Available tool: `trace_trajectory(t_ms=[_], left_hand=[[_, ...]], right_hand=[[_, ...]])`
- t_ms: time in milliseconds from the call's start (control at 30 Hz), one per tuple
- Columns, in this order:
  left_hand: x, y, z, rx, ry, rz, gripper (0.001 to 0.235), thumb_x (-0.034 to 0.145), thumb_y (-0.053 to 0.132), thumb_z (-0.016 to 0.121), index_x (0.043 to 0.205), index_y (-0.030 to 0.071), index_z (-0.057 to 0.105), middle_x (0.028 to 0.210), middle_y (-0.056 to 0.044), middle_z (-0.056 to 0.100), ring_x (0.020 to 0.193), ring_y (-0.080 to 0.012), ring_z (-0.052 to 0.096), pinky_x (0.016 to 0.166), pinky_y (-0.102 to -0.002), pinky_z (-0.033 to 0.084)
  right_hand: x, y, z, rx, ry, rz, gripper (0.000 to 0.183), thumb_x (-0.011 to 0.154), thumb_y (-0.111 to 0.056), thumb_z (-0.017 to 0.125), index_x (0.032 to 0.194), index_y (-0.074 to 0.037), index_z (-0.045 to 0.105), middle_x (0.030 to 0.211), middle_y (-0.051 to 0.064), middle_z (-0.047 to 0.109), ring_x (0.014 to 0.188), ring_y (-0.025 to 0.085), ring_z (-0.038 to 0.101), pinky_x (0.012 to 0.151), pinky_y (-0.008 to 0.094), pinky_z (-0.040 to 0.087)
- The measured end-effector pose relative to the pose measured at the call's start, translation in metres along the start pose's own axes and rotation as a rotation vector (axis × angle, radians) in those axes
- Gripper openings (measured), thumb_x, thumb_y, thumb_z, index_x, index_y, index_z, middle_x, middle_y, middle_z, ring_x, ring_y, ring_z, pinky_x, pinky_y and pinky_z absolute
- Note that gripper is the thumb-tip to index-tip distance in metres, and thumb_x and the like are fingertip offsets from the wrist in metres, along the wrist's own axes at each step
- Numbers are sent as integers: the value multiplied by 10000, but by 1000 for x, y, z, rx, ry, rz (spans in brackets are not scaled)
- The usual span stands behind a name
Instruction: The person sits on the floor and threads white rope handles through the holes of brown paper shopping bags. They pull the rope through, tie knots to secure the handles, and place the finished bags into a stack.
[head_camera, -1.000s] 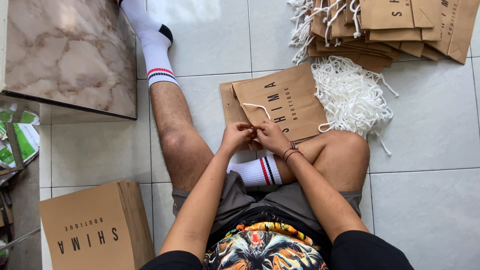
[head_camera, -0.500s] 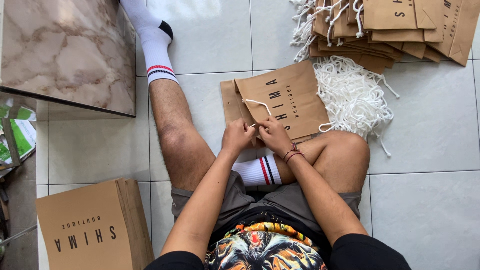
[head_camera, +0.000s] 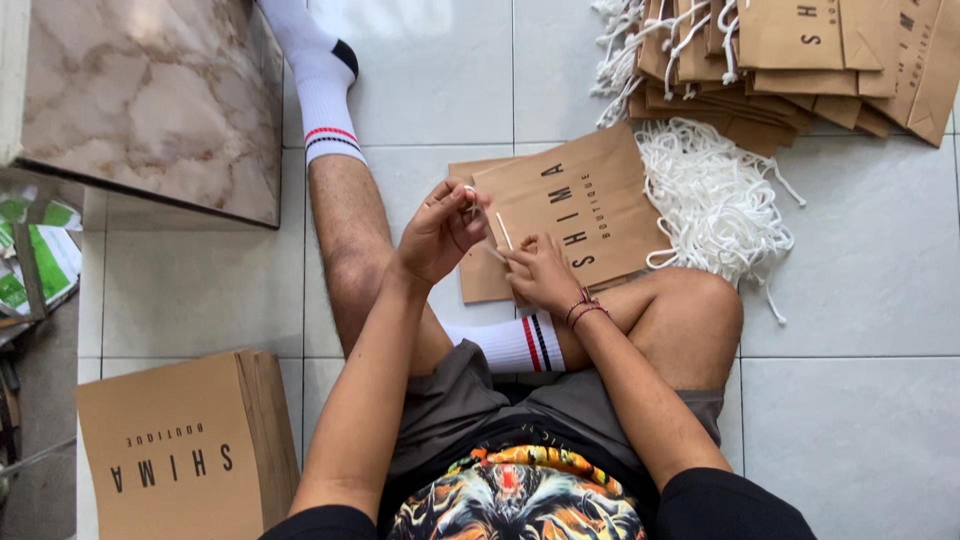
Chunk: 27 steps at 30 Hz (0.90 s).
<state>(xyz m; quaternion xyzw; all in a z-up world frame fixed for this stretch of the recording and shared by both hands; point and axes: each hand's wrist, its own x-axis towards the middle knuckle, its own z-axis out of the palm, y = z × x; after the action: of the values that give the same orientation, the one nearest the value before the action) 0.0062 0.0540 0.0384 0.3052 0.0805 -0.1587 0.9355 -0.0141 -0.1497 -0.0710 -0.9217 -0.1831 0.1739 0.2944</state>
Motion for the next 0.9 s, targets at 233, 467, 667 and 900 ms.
trace_trajectory(t_ms=[233, 467, 667, 900], left_hand=[[2, -32, -14, 683, 127, -277, 281, 865, 300, 557, 1006, 80, 660, 762, -95, 604, 485, -65, 335, 417, -186, 251], [1, -47, -18, 882, 69, -249, 218, 790, 115, 531, 985, 40, 590, 671, -91, 635, 477, -67, 397, 457, -190, 299], [-4, -43, -14, 1104, 149, -102, 180, 813, 107, 607, 993, 94, 615, 736, -41, 703, 564, -71, 492, 528, -197, 357], [-8, -53, -1, 996, 205, -53, 107, 771, 112, 721, 852, 45, 701, 680, -46, 693, 587, -57, 516, 536, -181, 382]], right_hand=[[1, -10, -18, 1177, -15, -98, 559, 889, 20, 614, 1420, -75, 466, 1295, 159, 551, 1036, 211, 651, 880, 319, 554], [-10, -16, -28, 1202, 89, 41, 248, 817, 7, 749, 1053, 28, 675, 904, 114, 703, 786, 164, 701, 692, 271, 600], [-8, -5, -30, 962, 83, 31, 129, 844, -29, 641, 943, -48, 722, 766, 19, 596, 648, 66, 547, 547, 197, 462], [-14, -27, -38, 770, 296, -59, 203, 850, -98, 754, 1051, -126, 755, 733, -5, 645, 544, 22, 440, 479, 166, 355]])
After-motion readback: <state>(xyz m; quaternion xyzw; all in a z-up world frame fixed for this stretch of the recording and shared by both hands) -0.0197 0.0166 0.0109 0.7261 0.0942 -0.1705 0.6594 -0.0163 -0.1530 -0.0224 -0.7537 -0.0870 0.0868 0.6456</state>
